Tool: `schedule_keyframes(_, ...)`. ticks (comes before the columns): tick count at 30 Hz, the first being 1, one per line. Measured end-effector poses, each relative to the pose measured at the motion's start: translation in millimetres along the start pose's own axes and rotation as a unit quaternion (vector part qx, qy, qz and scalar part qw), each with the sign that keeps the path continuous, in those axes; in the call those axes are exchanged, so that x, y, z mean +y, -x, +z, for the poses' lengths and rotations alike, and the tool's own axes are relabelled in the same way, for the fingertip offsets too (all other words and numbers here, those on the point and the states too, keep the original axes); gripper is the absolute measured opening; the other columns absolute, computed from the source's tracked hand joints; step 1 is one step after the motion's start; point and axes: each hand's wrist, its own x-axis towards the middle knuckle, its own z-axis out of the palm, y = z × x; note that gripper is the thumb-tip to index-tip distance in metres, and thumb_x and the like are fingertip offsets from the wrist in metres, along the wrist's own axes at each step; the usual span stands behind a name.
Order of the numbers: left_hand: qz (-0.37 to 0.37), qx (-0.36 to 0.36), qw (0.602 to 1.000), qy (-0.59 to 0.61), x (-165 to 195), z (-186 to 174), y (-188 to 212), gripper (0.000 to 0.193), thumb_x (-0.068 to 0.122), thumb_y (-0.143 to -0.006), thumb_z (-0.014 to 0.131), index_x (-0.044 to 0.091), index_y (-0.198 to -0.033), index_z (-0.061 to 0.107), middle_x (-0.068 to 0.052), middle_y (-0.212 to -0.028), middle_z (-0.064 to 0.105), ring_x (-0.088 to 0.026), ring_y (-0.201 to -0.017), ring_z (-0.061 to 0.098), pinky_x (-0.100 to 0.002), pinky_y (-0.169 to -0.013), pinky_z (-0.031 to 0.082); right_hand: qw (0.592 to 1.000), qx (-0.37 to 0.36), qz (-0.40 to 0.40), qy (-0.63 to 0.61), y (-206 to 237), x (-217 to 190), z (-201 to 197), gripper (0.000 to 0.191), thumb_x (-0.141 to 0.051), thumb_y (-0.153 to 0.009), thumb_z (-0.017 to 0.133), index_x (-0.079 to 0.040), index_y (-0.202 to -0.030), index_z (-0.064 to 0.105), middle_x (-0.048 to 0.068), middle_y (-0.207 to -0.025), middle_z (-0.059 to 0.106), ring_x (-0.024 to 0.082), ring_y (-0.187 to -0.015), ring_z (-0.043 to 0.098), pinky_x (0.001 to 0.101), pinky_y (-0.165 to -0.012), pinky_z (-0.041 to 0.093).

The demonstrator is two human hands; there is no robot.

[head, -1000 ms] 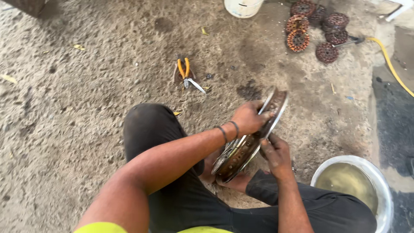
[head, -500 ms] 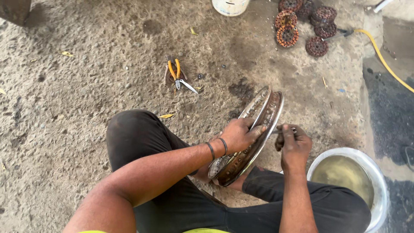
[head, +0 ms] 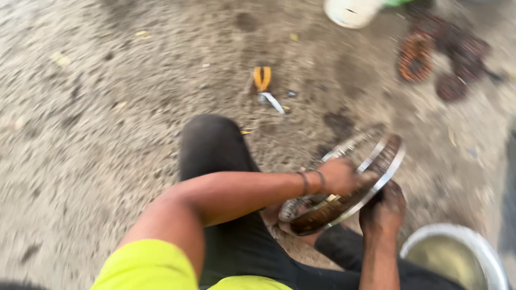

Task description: The person inserts spokes into a bicycle wheel rim by hand while sitting on the ground.

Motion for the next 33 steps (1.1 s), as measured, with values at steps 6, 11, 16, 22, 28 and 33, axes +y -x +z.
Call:
schedule_keyframes(6, 0.001, -0.013, 0.985, 0.174, -6, -1, -6, 0.059, 0.056, -0.088, 0.061, 0.001, -0.096, 0.082, -0.018, -0.091, 0.080, -0.027, -0.084, 0.079, -0.041, -0.080, 0.059, 0.988, 0.048, 0.097, -0.106, 7, 7, 17, 0.031, -0.021, -0.108, 0.042, -0.002, -0.118, 0.064, 0.007, -0.104, 0.068, 0.017, -0.097, 0.064, 0.0314, -0.091, 0.054)
schedule_keyframes(11, -0.017, -0.034, 0.957, 0.288, -14, -17, -6, 0.052, 0.050, -0.090, 0.065, 0.001, -0.097, 0.080, -0.018, -0.090, 0.080, -0.025, -0.077, 0.078, -0.041, -0.074, 0.062, 0.983, 0.040, 0.078, -0.164, 34, 37, 22, 0.017, -0.019, -0.113, 0.051, -0.006, -0.108, 0.061, 0.000, -0.088, 0.058, 0.010, -0.076, 0.053, 0.0230, -0.070, 0.047)
schedule_keyframes(16, 0.004, -0.002, 0.971, 0.241, -21, -29, -4, 0.053, 0.050, -0.093, 0.063, 0.000, -0.095, 0.082, -0.016, -0.086, 0.079, -0.023, -0.074, 0.076, -0.039, -0.073, 0.059, 0.986, -0.042, 0.075, -0.142, 54, 40, 37, 0.007, -0.011, -0.111, 0.054, -0.008, -0.114, 0.060, 0.000, -0.090, 0.059, 0.008, -0.076, 0.052, 0.0214, -0.066, 0.045)
schedule_keyframes(22, 0.010, -0.038, 0.975, 0.217, -16, -22, -6, 0.057, 0.052, -0.094, 0.058, 0.000, -0.096, 0.080, -0.018, -0.086, 0.079, -0.028, -0.077, 0.078, -0.041, -0.073, 0.060, 0.995, -0.064, 0.041, -0.067, 13, 17, 28, 0.009, -0.012, -0.114, 0.057, -0.005, -0.118, 0.061, 0.003, -0.092, 0.061, 0.012, -0.076, 0.055, 0.0257, -0.068, 0.049)
schedule_keyframes(28, 0.033, -0.025, 0.988, 0.148, -7, -2, -10, 0.057, 0.053, -0.095, 0.058, 0.001, -0.101, 0.080, -0.019, -0.090, 0.078, -0.030, -0.085, 0.076, -0.042, -0.080, 0.057, 0.989, 0.065, 0.073, -0.112, 5, 22, 18, 0.021, -0.015, -0.103, 0.059, -0.003, -0.118, 0.066, 0.009, -0.109, 0.074, 0.021, -0.103, 0.070, 0.0348, -0.096, 0.058)
schedule_keyframes(33, 0.104, -0.010, 0.994, 0.032, -18, -12, -19, 0.056, 0.054, -0.097, 0.051, 0.008, -0.104, 0.081, -0.016, -0.087, 0.074, -0.029, -0.083, 0.074, -0.044, -0.079, 0.055, 0.984, 0.006, 0.057, -0.171, 35, 31, 27, 0.013, -0.012, -0.095, 0.069, -0.008, -0.107, 0.067, 0.006, -0.110, 0.072, 0.020, -0.106, 0.069, 0.0361, -0.101, 0.057)
